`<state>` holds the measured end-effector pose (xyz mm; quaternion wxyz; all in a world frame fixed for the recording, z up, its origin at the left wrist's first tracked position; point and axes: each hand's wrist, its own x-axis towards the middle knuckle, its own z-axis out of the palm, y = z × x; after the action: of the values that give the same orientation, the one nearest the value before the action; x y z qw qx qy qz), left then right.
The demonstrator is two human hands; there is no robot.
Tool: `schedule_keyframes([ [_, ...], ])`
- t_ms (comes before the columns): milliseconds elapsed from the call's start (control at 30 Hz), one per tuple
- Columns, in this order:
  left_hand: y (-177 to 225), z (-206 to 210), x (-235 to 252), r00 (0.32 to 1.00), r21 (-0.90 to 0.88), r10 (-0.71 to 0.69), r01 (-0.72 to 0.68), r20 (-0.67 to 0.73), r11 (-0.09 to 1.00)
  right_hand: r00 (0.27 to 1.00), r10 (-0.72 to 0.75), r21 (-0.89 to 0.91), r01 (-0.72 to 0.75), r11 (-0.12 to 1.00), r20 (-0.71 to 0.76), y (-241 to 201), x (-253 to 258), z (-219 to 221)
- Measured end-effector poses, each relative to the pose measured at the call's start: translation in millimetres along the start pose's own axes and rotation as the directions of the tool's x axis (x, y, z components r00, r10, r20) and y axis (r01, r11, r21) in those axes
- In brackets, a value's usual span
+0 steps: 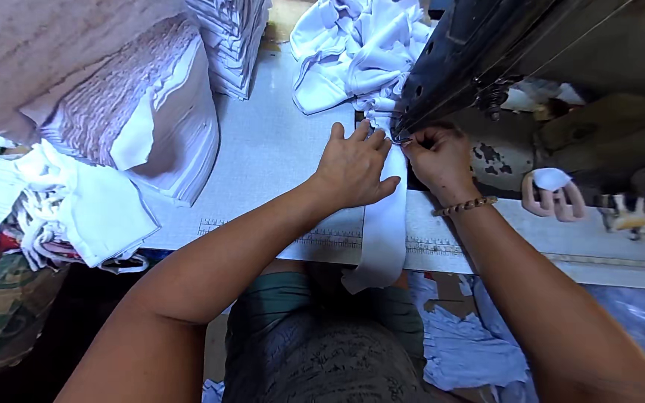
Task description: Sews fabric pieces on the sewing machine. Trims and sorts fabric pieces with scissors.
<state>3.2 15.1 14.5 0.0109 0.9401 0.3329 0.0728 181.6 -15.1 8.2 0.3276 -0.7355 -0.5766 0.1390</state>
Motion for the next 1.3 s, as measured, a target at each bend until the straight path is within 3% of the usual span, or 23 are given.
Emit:
schedule_keyframes([
  [167, -5.3, -0.1, 2.6, 1.000, -0.005, -0.006, 0.006, 0.000, 1.000, 0.998, -0.052, 0.046, 0.051, 0.998, 0.025, 6.5, 2.7, -4.0],
  [300, -6.3, -3.3, 6.8, 0.997, -0.047, -0.044, 0.046, 0.056, 0.998, 0.993, -0.112, 0.012, 0.112, 0.994, 0.019, 4.7, -29.4, -14.7],
  [367, -8.3, -1.4, 7.6, 0.997, -0.058, -0.059, 0.061, 0.049, 0.996, 0.965, -0.260, -0.047, 0.259, 0.965, -0.030, 3.6, -45.1, -13.3],
  [467, -2.4, -2.0, -1.0, 0.991, -0.082, -0.102, 0.109, 0.082, 0.991, 0.897, -0.440, -0.105, 0.441, 0.891, 0.033, 11.1, -57.4, -7.8],
  [733, 51.5, -0.9, -65.8, 0.995, -0.038, 0.080, -0.082, -0.058, 0.996, 0.916, -0.399, -0.097, 0.401, 0.911, 0.044, 12.2, -57.1, -6.6],
  [933, 53.5, 6.7, -69.0, 0.990, -0.031, 0.032, -0.037, -0.136, 0.999, 0.912, -0.409, -0.116, 0.410, 0.905, 0.034, 12.5, -55.5, -4.6],
  [1300, 56.1, 2.4, -64.4, 0.998, -0.039, 0.020, -0.022, -0.064, 0.999, 0.920, -0.391, -0.091, 0.392, 0.915, 0.030, 12.3, -53.7, -4.7],
])
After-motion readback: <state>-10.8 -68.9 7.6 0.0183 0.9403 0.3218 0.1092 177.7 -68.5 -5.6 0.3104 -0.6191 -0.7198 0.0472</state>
